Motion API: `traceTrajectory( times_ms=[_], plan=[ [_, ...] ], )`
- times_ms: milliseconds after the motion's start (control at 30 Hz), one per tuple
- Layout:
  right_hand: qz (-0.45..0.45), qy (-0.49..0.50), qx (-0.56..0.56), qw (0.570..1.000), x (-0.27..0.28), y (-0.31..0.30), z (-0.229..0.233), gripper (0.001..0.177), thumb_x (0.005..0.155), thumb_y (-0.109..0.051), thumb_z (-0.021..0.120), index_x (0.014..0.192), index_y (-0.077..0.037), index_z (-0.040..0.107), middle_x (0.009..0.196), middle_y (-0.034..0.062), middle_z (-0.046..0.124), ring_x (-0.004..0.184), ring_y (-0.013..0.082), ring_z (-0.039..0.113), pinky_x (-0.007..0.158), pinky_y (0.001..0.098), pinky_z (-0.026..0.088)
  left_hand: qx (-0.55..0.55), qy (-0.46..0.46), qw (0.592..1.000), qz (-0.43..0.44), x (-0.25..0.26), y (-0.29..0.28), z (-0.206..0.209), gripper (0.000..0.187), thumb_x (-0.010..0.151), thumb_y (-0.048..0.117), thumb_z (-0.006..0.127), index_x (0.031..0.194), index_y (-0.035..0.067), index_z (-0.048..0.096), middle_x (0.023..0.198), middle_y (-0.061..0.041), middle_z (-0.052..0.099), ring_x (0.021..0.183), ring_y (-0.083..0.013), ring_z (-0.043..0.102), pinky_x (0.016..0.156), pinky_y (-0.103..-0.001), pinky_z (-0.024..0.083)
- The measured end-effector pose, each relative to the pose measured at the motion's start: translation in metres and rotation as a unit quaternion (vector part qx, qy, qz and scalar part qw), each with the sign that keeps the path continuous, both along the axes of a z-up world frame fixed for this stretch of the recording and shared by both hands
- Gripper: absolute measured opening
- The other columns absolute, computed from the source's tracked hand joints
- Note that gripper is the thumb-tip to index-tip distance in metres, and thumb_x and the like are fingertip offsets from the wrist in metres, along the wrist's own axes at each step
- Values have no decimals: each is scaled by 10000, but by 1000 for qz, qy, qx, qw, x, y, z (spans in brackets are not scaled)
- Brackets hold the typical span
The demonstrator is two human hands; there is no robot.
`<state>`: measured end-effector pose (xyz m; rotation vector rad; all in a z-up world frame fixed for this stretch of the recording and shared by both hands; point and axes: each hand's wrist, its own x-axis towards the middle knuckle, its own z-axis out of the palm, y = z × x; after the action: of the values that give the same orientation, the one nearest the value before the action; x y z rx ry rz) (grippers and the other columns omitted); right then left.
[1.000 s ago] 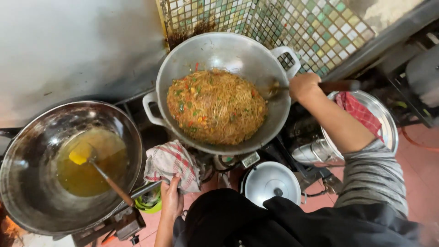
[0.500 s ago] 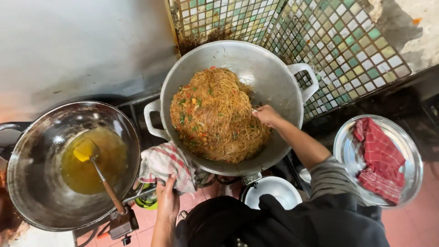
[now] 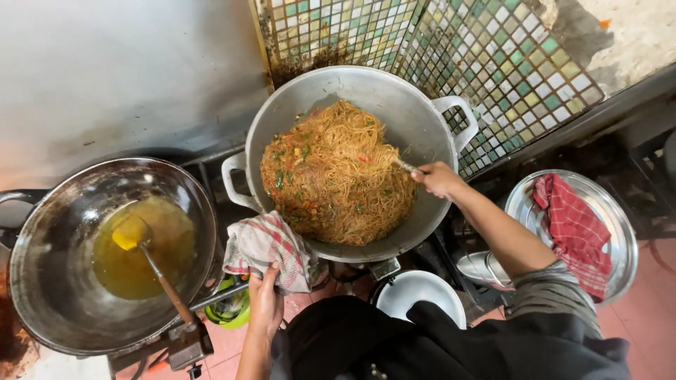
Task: Stirring a large pot of noodles in a commercial kitchen and adding liquid seasoning from a packet.
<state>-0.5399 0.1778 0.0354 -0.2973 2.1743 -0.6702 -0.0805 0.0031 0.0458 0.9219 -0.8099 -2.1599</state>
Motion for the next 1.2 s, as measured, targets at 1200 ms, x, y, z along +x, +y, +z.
traceTrajectory(
  times_ms=[1200],
  plan=[
    [274, 650, 326, 630, 192, 32, 173, 350, 1038, -186, 538, 1355, -110, 666, 931, 127, 721, 811, 286, 707, 658, 422, 519, 25, 87, 990, -109, 129, -47, -14, 335, 995, 54, 598, 1305, -70, 574, 1247, -122, 669, 1096, -219, 647, 973, -384, 512]
  ],
)
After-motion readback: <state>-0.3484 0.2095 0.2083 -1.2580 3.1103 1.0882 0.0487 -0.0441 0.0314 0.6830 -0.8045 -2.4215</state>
